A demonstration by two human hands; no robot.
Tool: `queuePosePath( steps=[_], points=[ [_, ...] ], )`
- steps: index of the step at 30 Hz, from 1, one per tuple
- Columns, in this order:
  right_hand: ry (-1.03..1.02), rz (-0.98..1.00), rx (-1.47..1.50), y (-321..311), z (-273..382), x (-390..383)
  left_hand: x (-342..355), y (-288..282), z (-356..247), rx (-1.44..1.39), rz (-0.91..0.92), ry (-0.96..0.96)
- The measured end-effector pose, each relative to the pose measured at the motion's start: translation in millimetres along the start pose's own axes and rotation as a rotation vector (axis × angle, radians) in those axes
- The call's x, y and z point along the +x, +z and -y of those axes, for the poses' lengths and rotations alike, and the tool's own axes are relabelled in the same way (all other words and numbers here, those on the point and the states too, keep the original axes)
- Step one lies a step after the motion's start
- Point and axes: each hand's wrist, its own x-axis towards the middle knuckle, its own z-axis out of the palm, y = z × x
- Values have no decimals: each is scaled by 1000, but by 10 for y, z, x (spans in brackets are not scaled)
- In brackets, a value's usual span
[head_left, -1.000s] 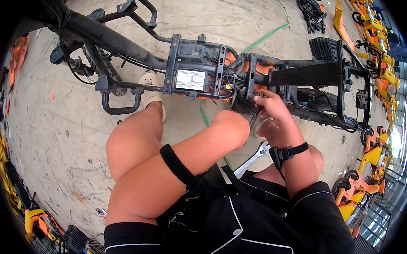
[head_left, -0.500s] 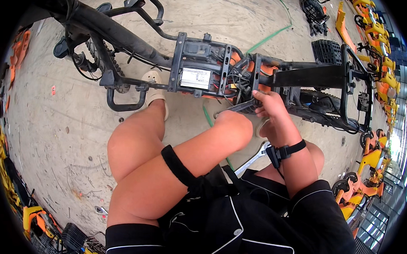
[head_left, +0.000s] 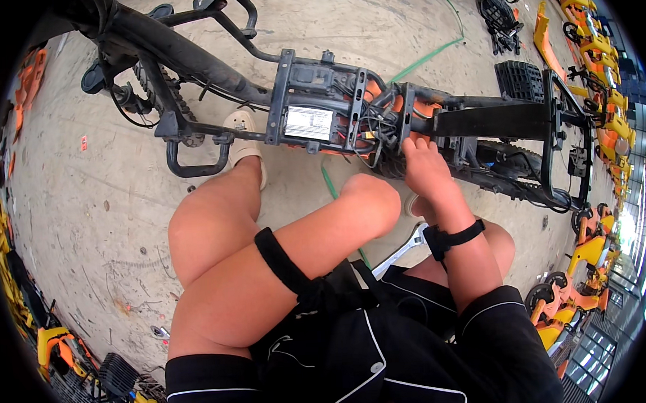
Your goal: The person works on the internal wiring and battery compartment of a scooter frame, using their hands to disconnect and reorganize cables.
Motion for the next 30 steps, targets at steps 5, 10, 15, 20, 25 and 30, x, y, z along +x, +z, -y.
queuePosePath(
  steps=[5,10,15,20,25,30],
  points=[
    [-20,-17,116,-51,-84,14,34,-32,-8,5,16,-14],
    [239,92,574,-175,-268,62,98,22,-18,22,0,3],
    [412,278,855,-200,-270,61,88,32,-15,17,-3,6],
    [442,308,908,-107,-293,71,107,57,-28,6,-6,-4],
    [447,310,917,-92,-261,58,92,81,-19,8,-2,6],
    [461,329,886,-191,-166,55,63,79,-3,5,4,3]
  ],
)
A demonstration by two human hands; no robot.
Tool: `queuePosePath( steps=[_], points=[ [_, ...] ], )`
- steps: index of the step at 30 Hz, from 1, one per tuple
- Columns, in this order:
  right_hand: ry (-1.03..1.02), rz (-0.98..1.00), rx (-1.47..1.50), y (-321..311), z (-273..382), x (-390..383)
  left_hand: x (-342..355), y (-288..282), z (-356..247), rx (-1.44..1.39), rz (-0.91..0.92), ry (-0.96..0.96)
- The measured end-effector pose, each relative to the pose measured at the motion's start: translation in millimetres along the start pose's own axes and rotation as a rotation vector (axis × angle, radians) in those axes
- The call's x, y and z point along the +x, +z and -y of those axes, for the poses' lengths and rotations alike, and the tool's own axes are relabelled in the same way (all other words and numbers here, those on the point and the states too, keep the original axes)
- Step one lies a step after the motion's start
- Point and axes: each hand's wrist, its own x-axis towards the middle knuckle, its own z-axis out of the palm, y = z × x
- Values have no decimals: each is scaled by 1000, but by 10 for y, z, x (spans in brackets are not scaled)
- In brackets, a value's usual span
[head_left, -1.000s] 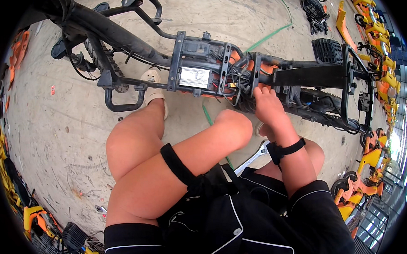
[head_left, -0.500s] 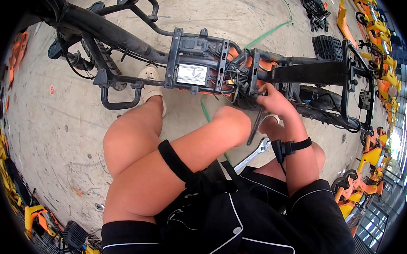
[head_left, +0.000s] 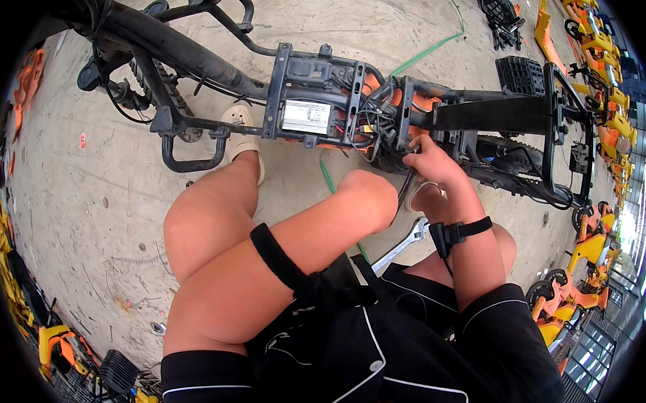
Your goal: The person works on the internal wiring and battery compartment of a scooter frame, using their hands to disconnect and reorganize cables.
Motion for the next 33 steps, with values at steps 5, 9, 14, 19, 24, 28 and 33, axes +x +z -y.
queuePosePath(
  steps=[5,9,14,19,24,28,33],
  points=[
    [-56,-30,-77,31,-18,30,-24,6,7,-6,-6,6],
    [-167,-95,-227,89,-139,148,-17,31,27,3,-14,9],
    [-186,-116,-422,75,-80,135,-20,34,47,2,-21,7],
    [-193,-135,-296,64,-12,113,-66,-23,52,-13,-11,1],
    [57,-25,55,58,84,123,-79,-56,45,-32,6,2],
    [126,-32,335,126,43,132,-77,-63,62,-33,6,17],
    [145,21,449,166,25,176,-121,-126,72,5,-3,29]
  ],
)
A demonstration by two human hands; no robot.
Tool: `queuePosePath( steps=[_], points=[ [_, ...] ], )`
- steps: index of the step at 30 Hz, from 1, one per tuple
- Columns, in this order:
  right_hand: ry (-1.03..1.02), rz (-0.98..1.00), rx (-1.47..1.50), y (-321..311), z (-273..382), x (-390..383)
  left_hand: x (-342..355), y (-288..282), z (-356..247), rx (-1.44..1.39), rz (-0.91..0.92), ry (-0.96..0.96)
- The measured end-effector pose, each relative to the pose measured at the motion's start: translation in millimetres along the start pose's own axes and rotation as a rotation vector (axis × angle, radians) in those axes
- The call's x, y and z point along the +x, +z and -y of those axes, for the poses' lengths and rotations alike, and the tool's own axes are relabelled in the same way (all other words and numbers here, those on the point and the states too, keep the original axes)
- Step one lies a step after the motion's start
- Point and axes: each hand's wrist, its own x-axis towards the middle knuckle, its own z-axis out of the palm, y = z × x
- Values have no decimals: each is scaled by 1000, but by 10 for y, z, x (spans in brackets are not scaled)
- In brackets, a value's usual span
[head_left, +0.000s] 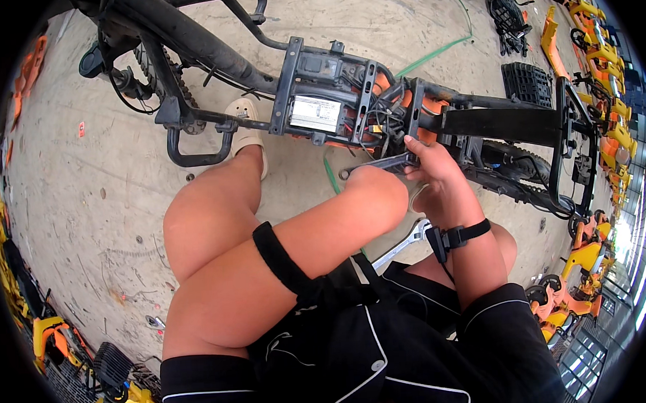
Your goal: The person works on the internal wiring and battery compartment of a scooter frame, using their hands to disconnect and reorganize cables.
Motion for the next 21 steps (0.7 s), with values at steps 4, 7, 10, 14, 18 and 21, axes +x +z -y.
queuePosePath(
  steps=[4,7,10,14,18,21],
  points=[
    [-152,-113,-374,52,47,-84,11,31,6,-10,-15,-9],
    [-473,-176,-791,-15,-41,-92,14,32,0,-13,-28,-3],
    [-504,-138,-925,-70,-14,-69,27,27,-3,-16,-21,-2],
    [-618,-155,-999,-111,-94,-15,57,41,-16,-7,-10,0],
    [-559,-124,-1035,-115,78,-191,63,45,-24,-4,-20,1],
    [-466,-134,-938,-216,90,-193,45,20,-33,-7,-11,-2]
  ],
)
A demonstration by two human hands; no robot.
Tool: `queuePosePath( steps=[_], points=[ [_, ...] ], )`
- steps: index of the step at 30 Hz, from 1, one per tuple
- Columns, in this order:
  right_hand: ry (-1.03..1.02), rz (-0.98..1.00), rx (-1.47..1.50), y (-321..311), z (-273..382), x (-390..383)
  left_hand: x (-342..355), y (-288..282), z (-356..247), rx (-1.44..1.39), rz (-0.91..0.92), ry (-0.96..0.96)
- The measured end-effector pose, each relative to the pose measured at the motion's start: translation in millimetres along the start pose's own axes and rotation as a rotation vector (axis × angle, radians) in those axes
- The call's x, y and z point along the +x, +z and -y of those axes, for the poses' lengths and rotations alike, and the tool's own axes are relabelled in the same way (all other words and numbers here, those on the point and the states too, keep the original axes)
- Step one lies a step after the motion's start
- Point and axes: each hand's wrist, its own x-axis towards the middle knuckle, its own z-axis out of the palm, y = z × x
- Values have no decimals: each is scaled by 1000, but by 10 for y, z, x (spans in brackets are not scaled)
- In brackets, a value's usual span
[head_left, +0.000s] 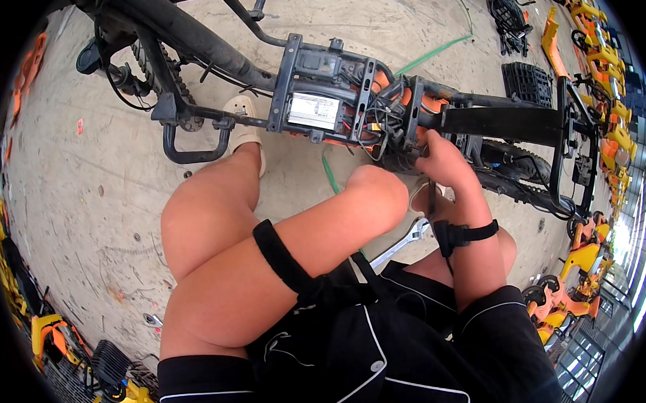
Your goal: The person works on the internal wiring and battery compartment of a scooter frame, using their hands to disconnect and reorganize cables.
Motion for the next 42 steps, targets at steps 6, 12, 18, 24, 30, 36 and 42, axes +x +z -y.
queuePosePath(
  steps=[6,12,18,24,30,36,42],
  points=[
    [319,164,597,62,-97,94,13,8,12,-29,24,-6],
    [448,203,919,65,-32,90,1,-8,10,-26,53,-3],
    [470,196,1104,108,-146,127,-37,-30,23,-34,44,4],
    [460,166,1101,115,-99,147,-43,-4,37,-17,18,11],
    [495,157,1128,138,-42,160,-87,-8,46,-7,28,22],
    [535,41,1229,207,98,123,-165,24,-15,-21,13,55],
    [562,12,1125,271,149,187,-101,-12,-31,-7,8,67]
  ],
)
